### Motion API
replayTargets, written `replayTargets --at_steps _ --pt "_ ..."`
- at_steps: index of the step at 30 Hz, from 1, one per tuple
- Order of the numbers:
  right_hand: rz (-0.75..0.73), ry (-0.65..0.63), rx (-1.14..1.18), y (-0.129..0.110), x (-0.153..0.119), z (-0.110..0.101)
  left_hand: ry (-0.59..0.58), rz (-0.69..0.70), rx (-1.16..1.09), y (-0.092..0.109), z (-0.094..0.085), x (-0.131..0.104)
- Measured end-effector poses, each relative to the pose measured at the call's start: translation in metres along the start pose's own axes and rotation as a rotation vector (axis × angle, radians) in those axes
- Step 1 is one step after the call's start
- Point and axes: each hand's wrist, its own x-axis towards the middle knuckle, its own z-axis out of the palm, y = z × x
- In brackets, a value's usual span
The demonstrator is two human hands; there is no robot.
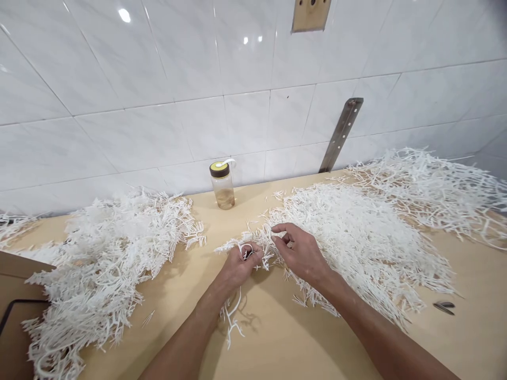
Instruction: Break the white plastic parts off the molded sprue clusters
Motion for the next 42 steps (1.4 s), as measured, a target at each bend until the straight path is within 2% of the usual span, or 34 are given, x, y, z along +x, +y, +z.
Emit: replayTargets --at_steps 3,8,12,23,29,33,38,42 --pt "-0.043 -0.086 0.065 -0.005 -0.003 0.000 0.022 0.009 0.005 -0.002 0.001 0.001" --pt "0.054 -0.318 0.071 -0.005 -0.005 -0.003 -0.002 0.034 0.012 -0.004 0.001 0.001" --pt "0.120 -0.411 0.125 -0.008 -0.003 -0.007 -0.028 0.059 0.008 -0.007 0.000 0.002" --pt "0.146 -0.464 0.110 -0.004 -0.002 -0.011 -0.039 0.057 0.075 -0.003 0.004 -0.002" --pt "0.125 -0.364 -0.028 -0.006 -0.004 -0.007 0.059 0.039 0.110 -0.007 0.008 -0.002" --pt "0.124 -0.345 -0.127 -0.004 -0.006 -0.002 0.069 0.069 0.136 -0.010 0.009 -0.003" --pt "0.034 -0.290 -0.191 -0.005 -0.011 0.003 0.056 0.057 0.160 -0.009 0.009 -0.003" --pt "-0.091 -0.221 -0.245 -0.003 -0.016 0.016 0.051 0.018 0.207 -0.004 0.009 -0.002"
